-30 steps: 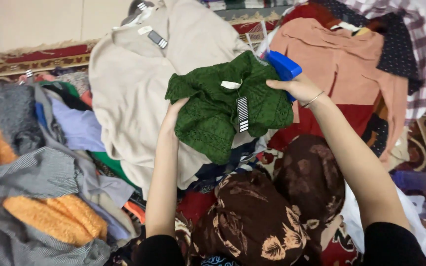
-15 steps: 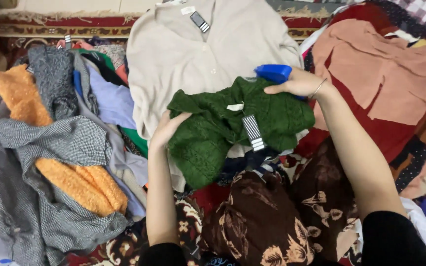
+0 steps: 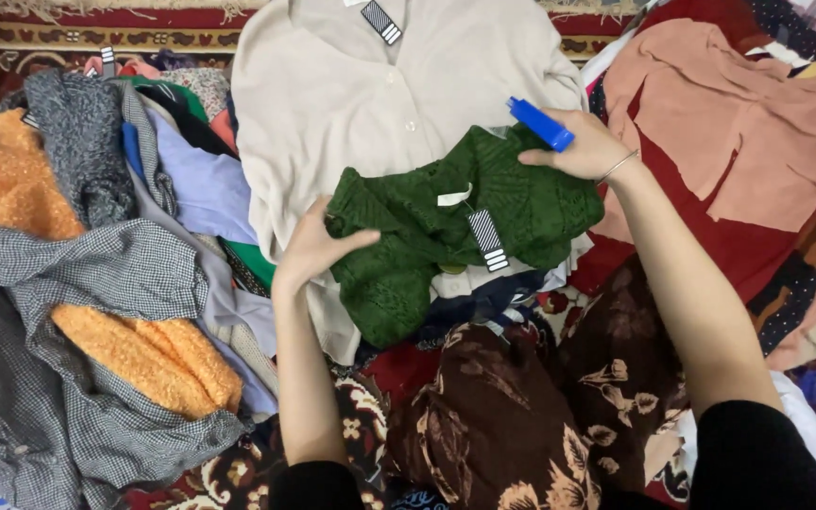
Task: Using a tagging gun to attach plastic fasteners and tags to various items of clothing.
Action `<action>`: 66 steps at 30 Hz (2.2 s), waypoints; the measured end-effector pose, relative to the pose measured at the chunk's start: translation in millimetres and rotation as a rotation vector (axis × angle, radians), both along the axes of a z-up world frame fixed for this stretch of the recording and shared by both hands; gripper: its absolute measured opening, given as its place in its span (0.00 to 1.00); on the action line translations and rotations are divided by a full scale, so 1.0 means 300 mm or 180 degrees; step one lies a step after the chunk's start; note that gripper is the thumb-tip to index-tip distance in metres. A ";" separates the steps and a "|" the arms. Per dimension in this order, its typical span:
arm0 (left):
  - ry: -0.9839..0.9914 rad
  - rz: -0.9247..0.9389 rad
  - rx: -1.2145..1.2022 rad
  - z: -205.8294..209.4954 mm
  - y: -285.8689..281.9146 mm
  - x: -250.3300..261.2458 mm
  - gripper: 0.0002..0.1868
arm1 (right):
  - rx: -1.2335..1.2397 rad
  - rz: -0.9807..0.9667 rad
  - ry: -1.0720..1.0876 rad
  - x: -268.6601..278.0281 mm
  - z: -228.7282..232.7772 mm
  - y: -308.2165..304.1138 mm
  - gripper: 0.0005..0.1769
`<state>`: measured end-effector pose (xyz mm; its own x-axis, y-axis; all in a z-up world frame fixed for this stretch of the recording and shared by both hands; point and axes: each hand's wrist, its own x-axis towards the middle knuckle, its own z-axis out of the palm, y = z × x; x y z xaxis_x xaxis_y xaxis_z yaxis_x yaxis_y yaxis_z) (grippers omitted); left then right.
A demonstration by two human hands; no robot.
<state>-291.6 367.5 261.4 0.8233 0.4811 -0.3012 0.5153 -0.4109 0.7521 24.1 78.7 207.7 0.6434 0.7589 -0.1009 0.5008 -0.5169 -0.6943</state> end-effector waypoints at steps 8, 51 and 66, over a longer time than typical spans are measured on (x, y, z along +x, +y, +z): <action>-0.0434 -0.0261 0.0226 -0.029 0.016 -0.045 0.33 | 0.0380 -0.0100 0.0092 -0.021 0.120 -0.015 0.27; -0.2184 0.1290 0.2436 -0.081 0.533 0.436 0.30 | 0.1431 -0.0667 -0.2631 0.415 0.146 0.493 0.12; 0.0092 0.0977 0.1194 -0.355 0.751 0.514 0.43 | 0.0281 -0.0929 -0.0381 0.576 -0.077 0.542 0.18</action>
